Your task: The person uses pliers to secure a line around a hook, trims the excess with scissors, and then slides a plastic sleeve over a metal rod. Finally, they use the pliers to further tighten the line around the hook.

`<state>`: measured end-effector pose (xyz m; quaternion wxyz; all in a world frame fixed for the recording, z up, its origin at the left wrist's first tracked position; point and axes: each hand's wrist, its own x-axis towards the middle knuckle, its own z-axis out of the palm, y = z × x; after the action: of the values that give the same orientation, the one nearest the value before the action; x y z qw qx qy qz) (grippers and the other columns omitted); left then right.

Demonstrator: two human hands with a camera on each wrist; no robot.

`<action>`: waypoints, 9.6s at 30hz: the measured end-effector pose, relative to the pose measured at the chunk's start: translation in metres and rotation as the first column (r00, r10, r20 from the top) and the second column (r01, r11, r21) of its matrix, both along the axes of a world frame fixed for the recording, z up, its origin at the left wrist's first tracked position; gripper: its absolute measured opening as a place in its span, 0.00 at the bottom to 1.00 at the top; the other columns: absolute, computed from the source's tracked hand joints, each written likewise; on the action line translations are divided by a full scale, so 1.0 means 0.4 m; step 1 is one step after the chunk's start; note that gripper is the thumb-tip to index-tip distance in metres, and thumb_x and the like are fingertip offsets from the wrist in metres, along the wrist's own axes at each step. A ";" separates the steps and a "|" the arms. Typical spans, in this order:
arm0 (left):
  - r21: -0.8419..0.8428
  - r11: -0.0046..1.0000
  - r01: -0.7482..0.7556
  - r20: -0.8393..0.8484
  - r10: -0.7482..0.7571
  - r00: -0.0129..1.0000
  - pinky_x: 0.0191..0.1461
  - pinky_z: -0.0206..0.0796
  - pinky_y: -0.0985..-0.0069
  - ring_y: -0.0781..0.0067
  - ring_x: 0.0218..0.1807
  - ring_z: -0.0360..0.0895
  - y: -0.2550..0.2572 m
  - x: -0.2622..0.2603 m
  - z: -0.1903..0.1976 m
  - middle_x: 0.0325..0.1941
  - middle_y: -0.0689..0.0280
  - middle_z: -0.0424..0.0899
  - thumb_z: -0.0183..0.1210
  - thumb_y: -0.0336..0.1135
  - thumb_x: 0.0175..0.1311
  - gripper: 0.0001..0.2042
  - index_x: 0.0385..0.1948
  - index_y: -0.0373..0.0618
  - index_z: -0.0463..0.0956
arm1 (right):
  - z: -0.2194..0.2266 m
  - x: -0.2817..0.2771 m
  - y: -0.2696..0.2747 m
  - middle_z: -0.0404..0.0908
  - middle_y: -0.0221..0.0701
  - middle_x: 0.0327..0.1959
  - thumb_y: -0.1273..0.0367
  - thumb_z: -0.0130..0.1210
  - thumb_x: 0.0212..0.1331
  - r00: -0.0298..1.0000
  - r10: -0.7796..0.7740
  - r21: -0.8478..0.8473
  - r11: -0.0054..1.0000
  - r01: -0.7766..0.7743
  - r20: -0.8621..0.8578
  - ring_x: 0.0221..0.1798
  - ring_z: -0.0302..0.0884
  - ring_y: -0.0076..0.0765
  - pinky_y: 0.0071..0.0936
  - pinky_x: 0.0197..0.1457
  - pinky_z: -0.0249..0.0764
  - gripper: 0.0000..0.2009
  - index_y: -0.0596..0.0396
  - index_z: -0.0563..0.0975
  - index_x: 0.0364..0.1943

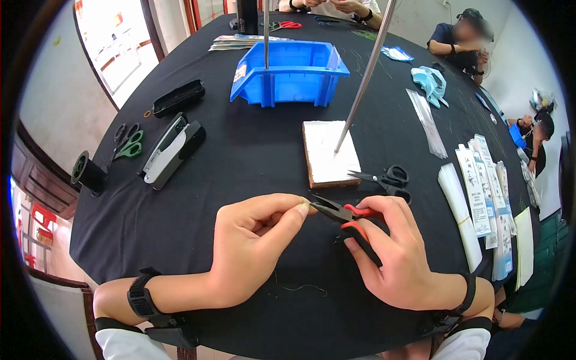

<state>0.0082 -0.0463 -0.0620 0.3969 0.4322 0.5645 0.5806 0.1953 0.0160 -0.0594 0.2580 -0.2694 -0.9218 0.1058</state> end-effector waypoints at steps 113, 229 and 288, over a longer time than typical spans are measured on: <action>-0.183 0.966 0.181 0.321 -0.115 0.940 0.17 0.41 0.88 0.91 0.15 0.52 0.009 -0.011 -0.003 0.14 0.77 0.61 0.54 0.34 0.63 0.08 0.34 0.37 0.75 | -0.005 0.005 0.034 0.72 0.31 0.29 0.68 0.66 0.41 0.998 0.019 0.161 0.987 -0.011 -0.054 0.28 0.71 0.33 0.27 0.27 0.67 0.10 0.56 0.76 0.24; -0.035 0.925 0.379 0.389 -0.337 0.857 0.22 0.54 0.85 0.87 0.20 0.61 0.015 -0.013 -0.017 0.20 0.71 0.69 0.52 0.34 0.66 0.12 0.44 0.35 0.73 | 0.016 0.025 0.018 0.73 0.28 0.22 0.67 0.49 0.62 0.953 0.113 -0.796 0.527 -0.298 -0.281 0.24 0.67 0.20 0.20 0.28 0.61 0.13 0.60 0.75 0.24; 0.452 0.743 0.494 -0.806 0.102 0.584 0.22 0.59 0.76 0.72 0.20 0.69 0.020 -0.032 -0.009 0.20 0.63 0.72 0.64 0.24 0.47 0.16 0.40 0.35 0.76 | 0.086 0.058 0.072 0.77 0.36 0.26 0.68 0.59 0.52 0.948 0.316 -0.433 0.860 -0.271 0.032 0.22 0.73 0.37 0.28 0.25 0.66 0.09 0.61 0.80 0.28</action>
<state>-0.0046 -0.0384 -0.0657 0.0009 0.8128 0.3917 0.4312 0.2183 0.0449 -0.0252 0.1268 -0.1803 -0.9189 0.3273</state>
